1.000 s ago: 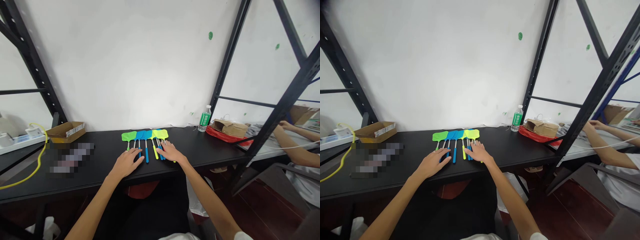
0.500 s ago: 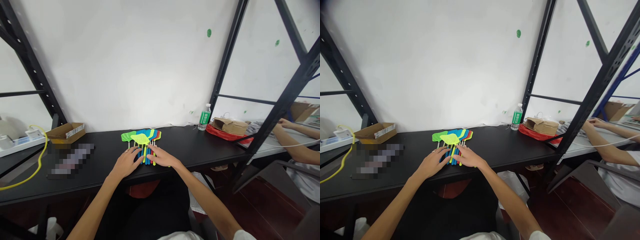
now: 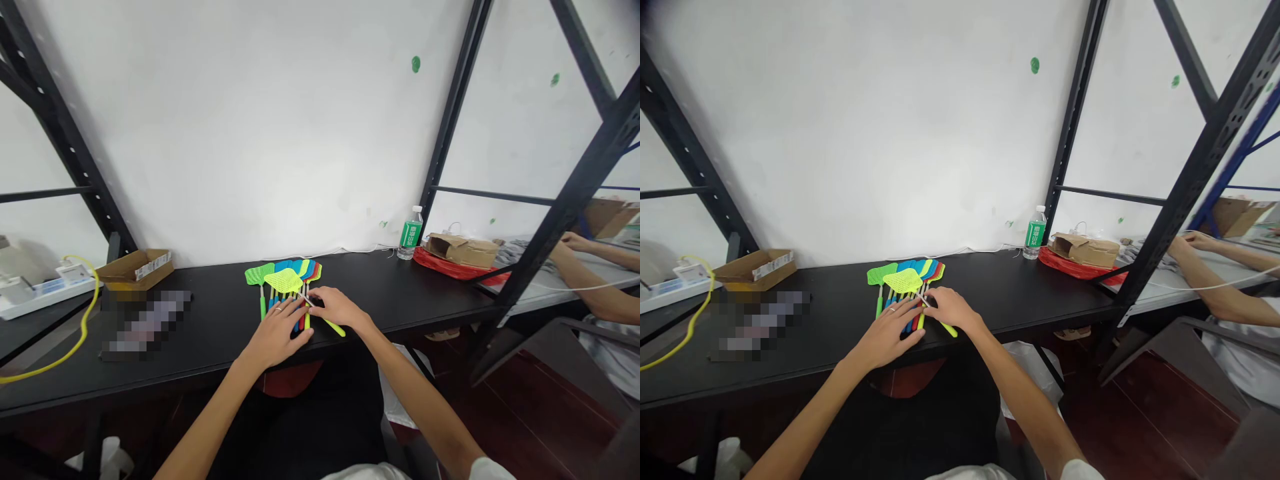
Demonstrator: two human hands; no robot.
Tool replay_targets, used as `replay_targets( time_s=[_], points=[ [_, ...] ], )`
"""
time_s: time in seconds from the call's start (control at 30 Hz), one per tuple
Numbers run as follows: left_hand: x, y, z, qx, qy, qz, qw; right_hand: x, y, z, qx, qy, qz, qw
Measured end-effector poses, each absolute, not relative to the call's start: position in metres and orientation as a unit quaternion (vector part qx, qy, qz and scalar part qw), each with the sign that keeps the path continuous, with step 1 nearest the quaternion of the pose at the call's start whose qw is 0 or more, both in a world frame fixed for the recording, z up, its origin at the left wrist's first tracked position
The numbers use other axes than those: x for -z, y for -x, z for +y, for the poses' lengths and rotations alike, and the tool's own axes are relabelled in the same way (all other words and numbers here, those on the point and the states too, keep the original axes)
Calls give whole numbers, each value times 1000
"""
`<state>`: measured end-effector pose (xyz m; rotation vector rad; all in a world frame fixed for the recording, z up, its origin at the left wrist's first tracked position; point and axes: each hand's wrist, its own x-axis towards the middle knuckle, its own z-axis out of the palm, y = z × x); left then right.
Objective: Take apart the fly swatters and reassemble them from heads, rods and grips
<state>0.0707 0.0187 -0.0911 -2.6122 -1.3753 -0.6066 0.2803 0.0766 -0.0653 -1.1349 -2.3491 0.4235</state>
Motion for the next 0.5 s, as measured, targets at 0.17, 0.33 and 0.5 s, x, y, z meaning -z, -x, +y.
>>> replay_targets(
  time_s=[0.17,0.33,0.5],
  points=[
    [95,-82,15,178,871,-451,78,56,-292,74,-136,486,-844,181],
    [92,-80,14,164,861,-477,70,59,-301,85,-206,500,-811,224],
    [87,-70,18,165,844,-506,63,58,-315,102,-294,491,-759,312]
  ],
)
